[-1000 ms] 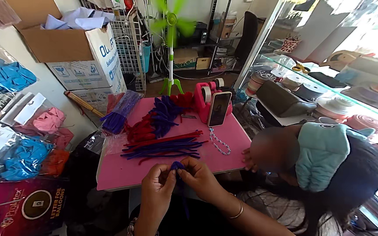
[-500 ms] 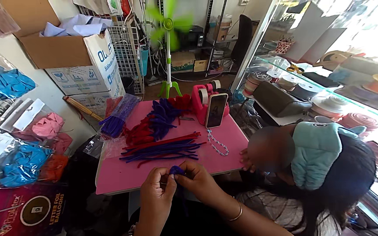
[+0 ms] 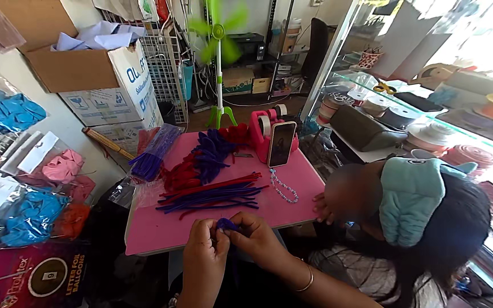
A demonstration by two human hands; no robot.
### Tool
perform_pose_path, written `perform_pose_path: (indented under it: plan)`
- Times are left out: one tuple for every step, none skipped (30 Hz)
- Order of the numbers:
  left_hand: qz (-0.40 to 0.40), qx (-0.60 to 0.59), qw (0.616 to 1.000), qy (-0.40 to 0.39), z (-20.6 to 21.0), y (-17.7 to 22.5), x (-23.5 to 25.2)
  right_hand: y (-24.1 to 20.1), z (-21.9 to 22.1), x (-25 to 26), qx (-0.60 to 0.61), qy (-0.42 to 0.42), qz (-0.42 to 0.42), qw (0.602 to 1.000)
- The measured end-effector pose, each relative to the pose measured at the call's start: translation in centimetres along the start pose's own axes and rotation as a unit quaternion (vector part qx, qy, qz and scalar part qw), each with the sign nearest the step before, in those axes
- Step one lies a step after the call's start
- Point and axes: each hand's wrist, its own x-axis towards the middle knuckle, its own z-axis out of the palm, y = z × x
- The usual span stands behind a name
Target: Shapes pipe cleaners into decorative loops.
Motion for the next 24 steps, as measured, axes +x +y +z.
perform_pose_path:
  plan:
    - [0.002, 0.007, 1.000, -0.003, 0.0, 0.0, 0.0, 0.0, 0.0, 0.0, -0.003, -0.001, 0.002, 1.000]
    - [0.003, 0.011, 1.000, -0.009, -0.1, 0.1, 0.1, 0.0, 0.0, 0.0, -0.005, -0.002, 0.005, 1.000]
    - [0.003, 0.009, 1.000, -0.016, -0.1, 0.1, 0.1, 0.0, 0.0, 0.1, -0.006, -0.004, 0.008, 1.000]
    - [0.003, -0.002, 1.000, -0.023, -0.2, 0.0, 0.1, -0.1, 0.0, 0.1, -0.008, -0.006, 0.011, 1.000]
    - [0.001, -0.017, 0.999, -0.028, -0.2, -0.1, 0.1, -0.1, -0.1, 0.1, -0.008, -0.009, 0.013, 1.000]
    - [-0.002, -0.032, 0.999, -0.032, -0.2, -0.2, 0.1, -0.3, -0.2, 0.1, -0.006, -0.011, 0.012, 1.000]
    - [-0.005, -0.045, 0.998, -0.035, -0.2, -0.4, 0.0, -0.4, -0.3, 0.1, -0.006, -0.010, 0.010, 1.000]
    - [-0.008, -0.056, 0.998, -0.039, -0.3, -0.5, 0.0, -0.6, -0.5, 0.1, -0.007, -0.008, 0.007, 1.000]
    - [-0.008, -0.065, 0.997, -0.041, -0.3, -0.5, -0.1, -0.7, -0.6, 0.1, -0.011, -0.006, 0.004, 1.000]
    - [-0.008, -0.069, 0.997, -0.043, -0.3, -0.5, -0.1, -0.8, -0.7, 0.1, -0.016, -0.007, 0.003, 1.000]
    - [-0.007, -0.072, 0.996, -0.044, -0.4, -0.5, -0.2, -1.0, -0.8, 0.1, -0.022, -0.008, 0.005, 1.000]
    - [-0.005, -0.073, 0.996, -0.042, -0.5, -0.4, -0.2, -1.0, -0.9, 0.1, -0.030, -0.011, 0.006, 0.999]
    - [-0.005, -0.072, 0.997, -0.041, -0.5, -0.3, -0.2, -1.1, -0.9, 0.1, -0.037, -0.015, 0.007, 0.999]
    - [-0.005, -0.069, 0.997, -0.040, -0.5, -0.2, -0.2, -1.1, -0.9, 0.1, -0.046, -0.020, 0.008, 0.999]
    - [-0.006, -0.065, 0.997, -0.040, -0.5, -0.2, -0.2, -1.2, -0.9, 0.1, -0.055, -0.024, 0.007, 0.998]
    - [-0.006, -0.058, 0.998, -0.038, -0.5, -0.1, -0.2, -1.1, -0.7, 0.1, -0.064, -0.025, 0.004, 0.998]
    - [-0.006, -0.047, 0.998, -0.037, -0.5, 0.0, -0.3, -1.1, -0.6, 0.1, -0.069, -0.025, 0.001, 0.997]
    - [-0.007, -0.035, 0.999, -0.035, -0.5, 0.1, -0.2, -1.0, -0.5, 0.1, -0.070, -0.023, -0.002, 0.997]
    - [-0.007, -0.023, 0.999, -0.032, -0.5, 0.2, -0.2, -0.9, -0.4, 0.0, -0.070, -0.021, -0.005, 0.997]
    - [-0.005, -0.013, 1.000, -0.027, -0.5, 0.2, -0.2, -0.8, -0.3, 0.0, -0.068, -0.019, -0.009, 0.997]
    - [-0.002, -0.008, 1.000, -0.024, -0.5, 0.2, -0.2, -0.7, -0.3, 0.1, -0.066, -0.015, -0.014, 0.998]
    - [0.002, -0.007, 1.000, -0.022, -0.5, 0.1, -0.2, -0.6, -0.3, 0.1, -0.063, -0.010, -0.019, 0.998]
    - [0.008, -0.008, 1.000, -0.019, -0.5, -0.1, -0.1, -0.6, -0.4, 0.1, -0.063, -0.004, -0.025, 0.998]
    - [0.014, -0.007, 1.000, -0.017, -0.6, -0.2, 0.0, -0.7, -0.5, 0.1, -0.066, -0.001, -0.029, 0.997]
